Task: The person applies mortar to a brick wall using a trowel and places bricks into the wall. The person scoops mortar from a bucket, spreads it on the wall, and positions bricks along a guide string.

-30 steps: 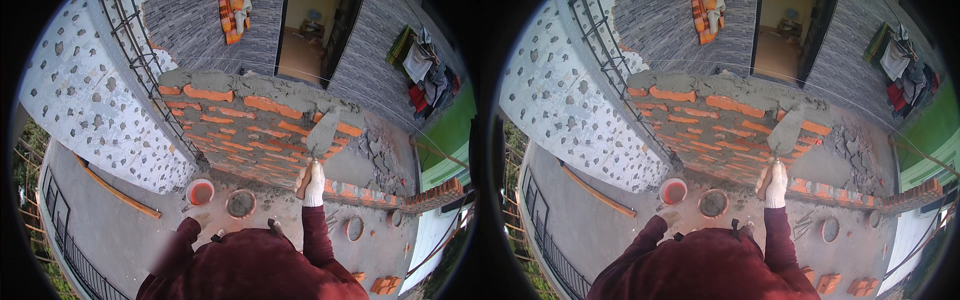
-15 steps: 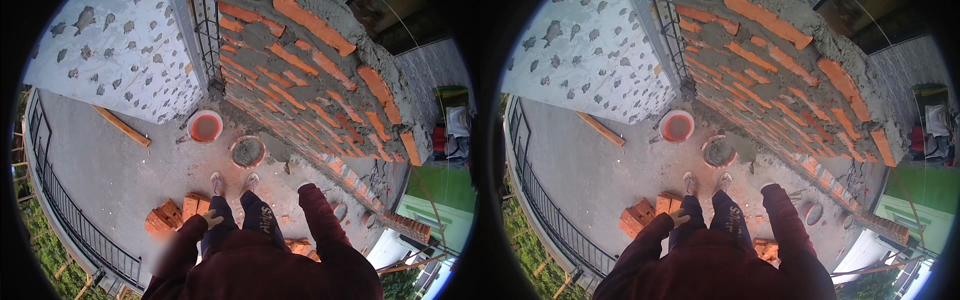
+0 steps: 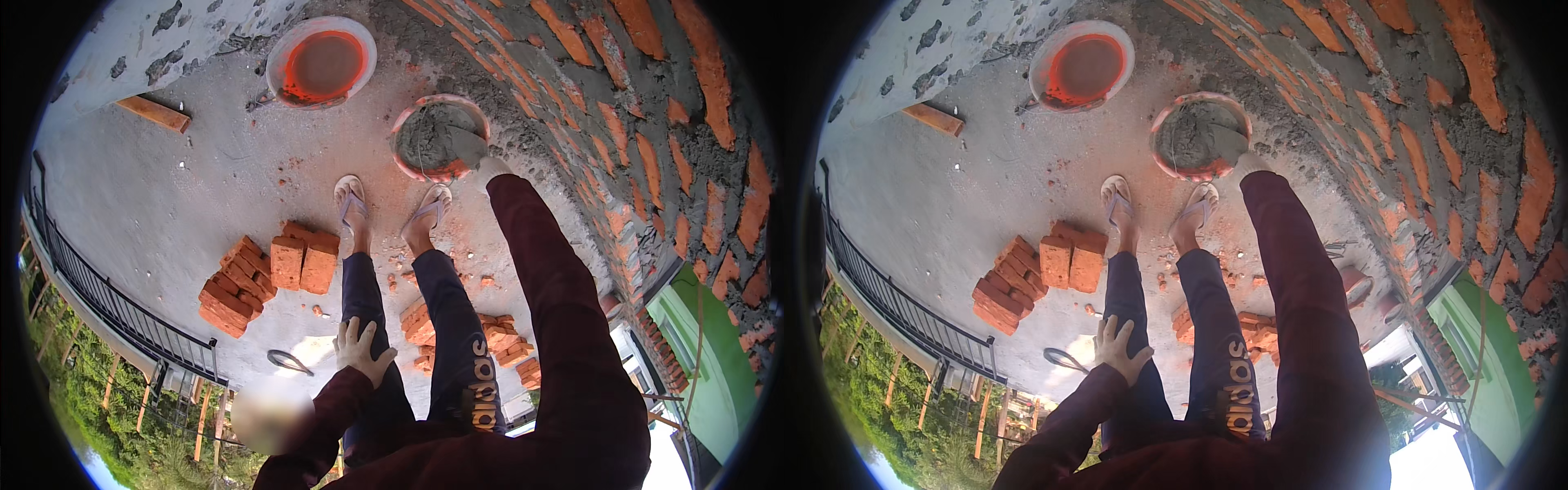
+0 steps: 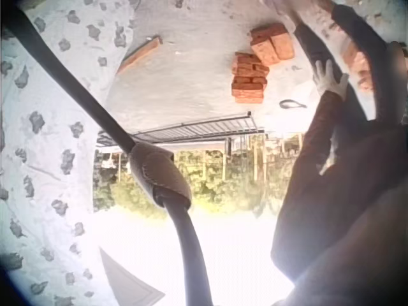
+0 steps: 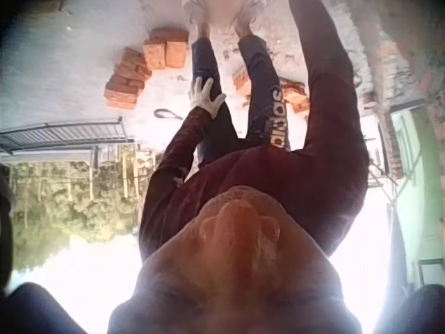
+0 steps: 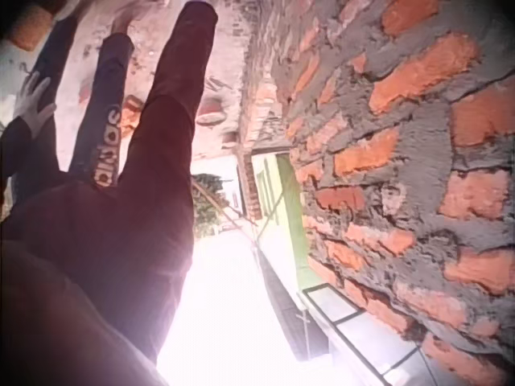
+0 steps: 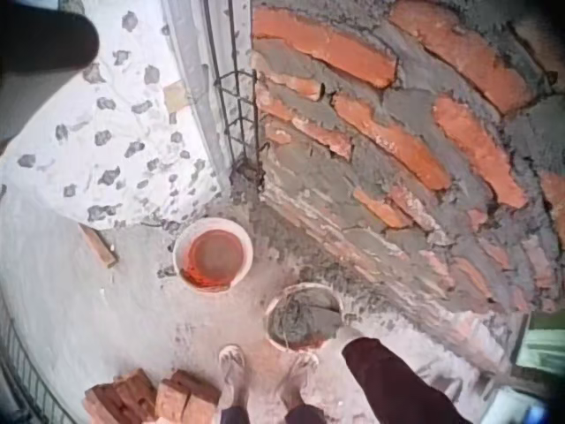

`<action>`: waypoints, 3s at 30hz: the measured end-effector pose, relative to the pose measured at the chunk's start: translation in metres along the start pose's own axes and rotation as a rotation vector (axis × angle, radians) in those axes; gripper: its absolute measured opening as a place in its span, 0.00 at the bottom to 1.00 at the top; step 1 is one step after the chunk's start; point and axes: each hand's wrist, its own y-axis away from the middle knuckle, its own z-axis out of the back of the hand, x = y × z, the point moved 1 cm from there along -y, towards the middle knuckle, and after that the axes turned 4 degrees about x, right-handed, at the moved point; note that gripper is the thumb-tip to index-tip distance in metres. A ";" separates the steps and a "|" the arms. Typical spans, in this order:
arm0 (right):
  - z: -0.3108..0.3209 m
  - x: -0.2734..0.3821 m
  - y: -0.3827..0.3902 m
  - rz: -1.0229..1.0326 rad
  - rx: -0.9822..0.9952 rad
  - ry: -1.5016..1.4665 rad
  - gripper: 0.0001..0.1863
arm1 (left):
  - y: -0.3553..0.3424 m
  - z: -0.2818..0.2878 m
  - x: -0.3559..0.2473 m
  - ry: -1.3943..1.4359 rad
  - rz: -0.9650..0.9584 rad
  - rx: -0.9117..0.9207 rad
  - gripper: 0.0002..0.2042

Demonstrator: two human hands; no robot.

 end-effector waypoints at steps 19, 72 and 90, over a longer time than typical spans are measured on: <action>-0.032 -0.038 0.043 0.166 0.218 -1.010 0.12 | -0.011 0.030 -0.017 -0.133 -0.052 -0.075 0.36; 0.441 0.240 0.606 0.716 -0.873 -1.566 0.23 | 0.372 0.682 -0.118 0.332 -1.020 -2.356 0.48; 0.404 0.171 0.702 -0.005 -1.079 -1.116 0.19 | 0.358 0.727 -0.158 0.282 -1.201 -2.335 0.48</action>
